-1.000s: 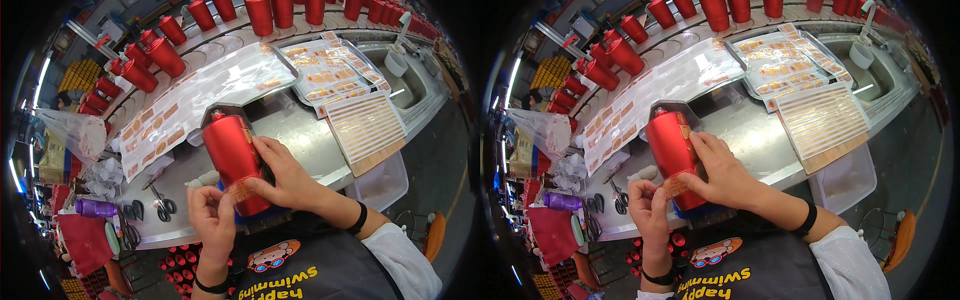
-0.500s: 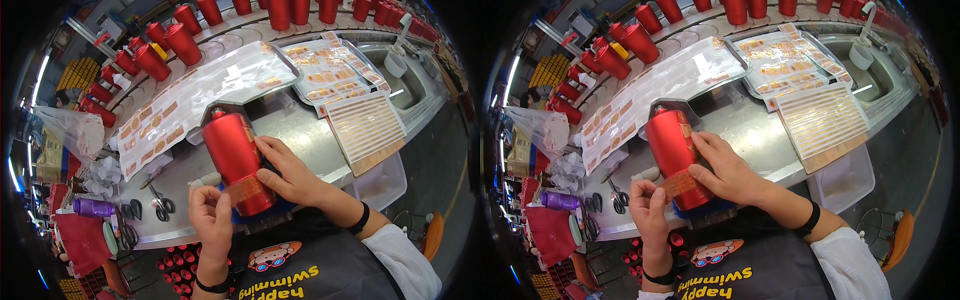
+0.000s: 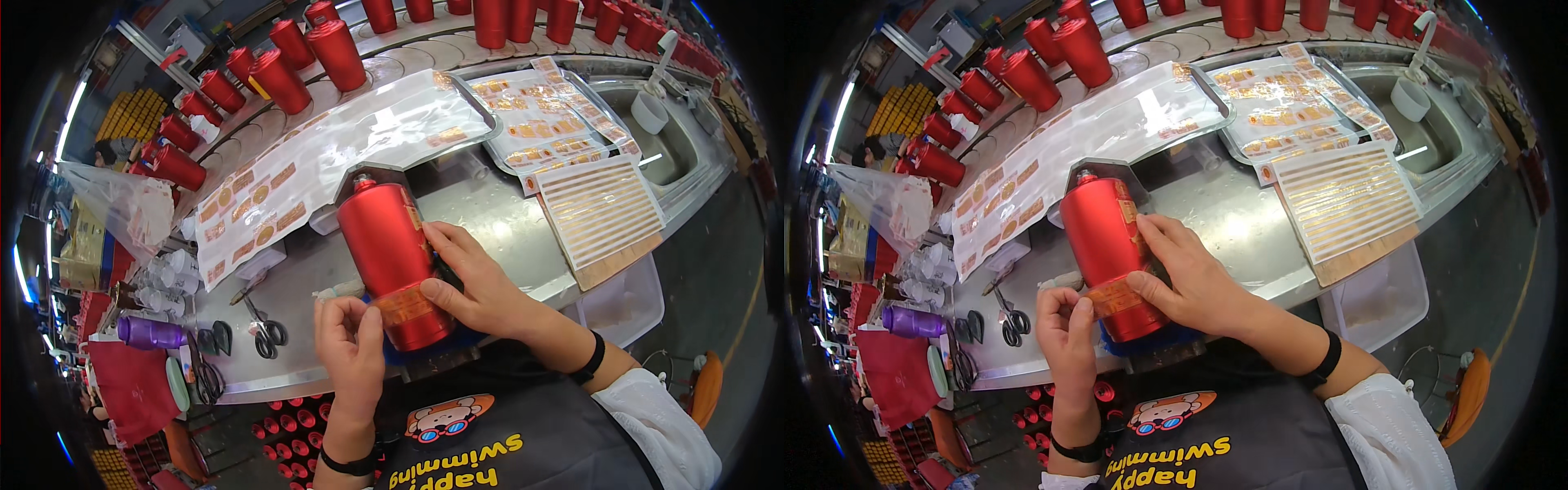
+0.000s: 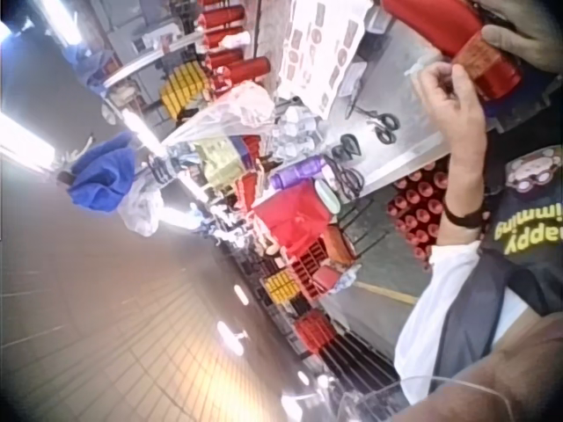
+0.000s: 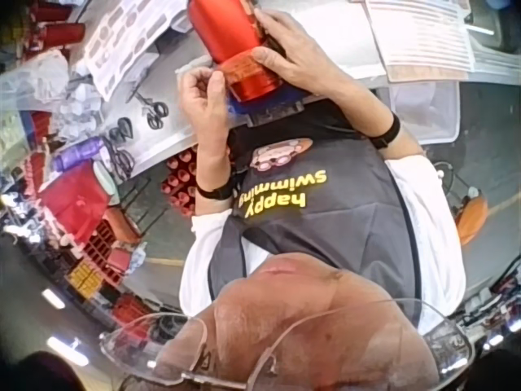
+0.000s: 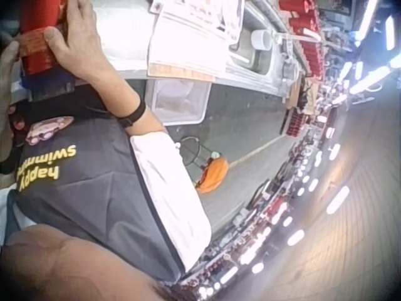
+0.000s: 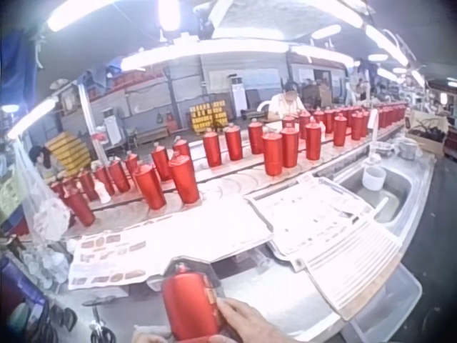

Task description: Manually applying and smoothing decorative gold labels onto red metal canisters on a production line.

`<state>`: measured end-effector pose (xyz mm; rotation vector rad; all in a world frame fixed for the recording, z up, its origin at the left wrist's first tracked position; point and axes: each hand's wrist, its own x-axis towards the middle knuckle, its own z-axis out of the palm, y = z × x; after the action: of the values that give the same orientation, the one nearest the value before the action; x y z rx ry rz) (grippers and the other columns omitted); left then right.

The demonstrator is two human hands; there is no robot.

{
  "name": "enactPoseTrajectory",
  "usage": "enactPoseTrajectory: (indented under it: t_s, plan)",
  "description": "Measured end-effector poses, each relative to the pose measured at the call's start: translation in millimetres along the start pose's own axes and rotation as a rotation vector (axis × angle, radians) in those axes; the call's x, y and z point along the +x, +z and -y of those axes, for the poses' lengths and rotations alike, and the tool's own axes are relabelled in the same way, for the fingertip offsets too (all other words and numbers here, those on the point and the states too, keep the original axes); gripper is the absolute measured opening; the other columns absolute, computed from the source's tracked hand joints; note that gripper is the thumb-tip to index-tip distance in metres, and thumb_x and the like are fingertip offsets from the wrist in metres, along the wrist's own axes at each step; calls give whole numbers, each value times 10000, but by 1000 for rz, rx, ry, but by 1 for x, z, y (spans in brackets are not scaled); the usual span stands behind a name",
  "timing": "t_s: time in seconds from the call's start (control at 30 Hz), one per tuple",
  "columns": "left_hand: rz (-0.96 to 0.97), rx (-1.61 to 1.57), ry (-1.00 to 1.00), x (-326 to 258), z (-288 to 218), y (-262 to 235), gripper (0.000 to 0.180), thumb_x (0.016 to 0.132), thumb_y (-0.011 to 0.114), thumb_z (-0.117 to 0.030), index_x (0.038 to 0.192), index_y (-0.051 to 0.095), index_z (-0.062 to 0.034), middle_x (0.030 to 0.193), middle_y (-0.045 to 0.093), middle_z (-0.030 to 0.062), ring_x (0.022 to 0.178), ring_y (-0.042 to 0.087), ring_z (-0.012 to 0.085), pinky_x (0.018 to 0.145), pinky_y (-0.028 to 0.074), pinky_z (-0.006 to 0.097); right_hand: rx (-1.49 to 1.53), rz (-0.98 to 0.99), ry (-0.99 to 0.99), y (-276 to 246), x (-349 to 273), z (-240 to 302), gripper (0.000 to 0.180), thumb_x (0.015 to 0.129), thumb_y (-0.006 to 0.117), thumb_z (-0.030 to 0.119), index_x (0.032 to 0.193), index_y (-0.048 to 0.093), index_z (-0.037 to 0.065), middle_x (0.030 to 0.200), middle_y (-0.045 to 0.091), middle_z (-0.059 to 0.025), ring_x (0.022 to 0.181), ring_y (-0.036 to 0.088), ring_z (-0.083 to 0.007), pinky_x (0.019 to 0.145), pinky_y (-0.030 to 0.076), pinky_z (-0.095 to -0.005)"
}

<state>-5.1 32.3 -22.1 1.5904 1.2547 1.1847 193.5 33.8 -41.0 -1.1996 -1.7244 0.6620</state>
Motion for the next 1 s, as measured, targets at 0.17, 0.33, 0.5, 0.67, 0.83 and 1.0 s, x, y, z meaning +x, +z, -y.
enactPoseTrajectory:
  t_s: [0.17,0.33,0.5,0.67,0.83,1.0]
  plan:
    - [4,93,35,2,1,0,91,892,580,-81,852,519,-27,842,441,13,741,438,83,721,371,234,-2,6,5,0,0,1,671,944,541,390,1364,355,-99,1346,398,-274,1253,410,-415,1059,339,-427]
    - [-24,35,26,2,9,3,147,900,579,-120,800,530,-23,826,440,43,767,436,137,760,367,270,-36,32,36,0,-2,0,738,927,558,430,1376,334,-111,1365,377,-289,1277,389,-418,1075,324,-425]
    - [20,-82,-73,-1,16,6,244,938,595,-239,863,514,-21,879,424,39,774,433,117,752,370,253,-31,24,42,0,-1,2,774,908,586,438,1381,325,-115,1373,368,-294,1280,386,-419,1075,326,-426]
    - [-6,-157,-23,-6,26,13,295,954,577,-288,1001,468,-18,946,423,50,815,438,107,779,377,259,-18,27,39,1,0,4,770,903,596,426,1374,328,-121,1369,372,-290,1275,391,-420,1069,334,-427]
    - [-91,-287,130,-8,36,21,401,994,486,-323,1227,380,-14,1201,461,112,1084,458,163,953,362,310,-30,13,30,1,0,3,762,902,601,425,1365,340,-121,1362,381,-280,1258,414,-410,1055,352,-423]
    - [48,-151,94,-4,25,25,630,965,529,-350,1342,269,80,1325,355,192,1249,362,268,1078,254,375,-23,20,41,1,1,6,769,901,603,429,1367,337,-122,1365,379,-277,1258,417,-405,1051,359,-419]
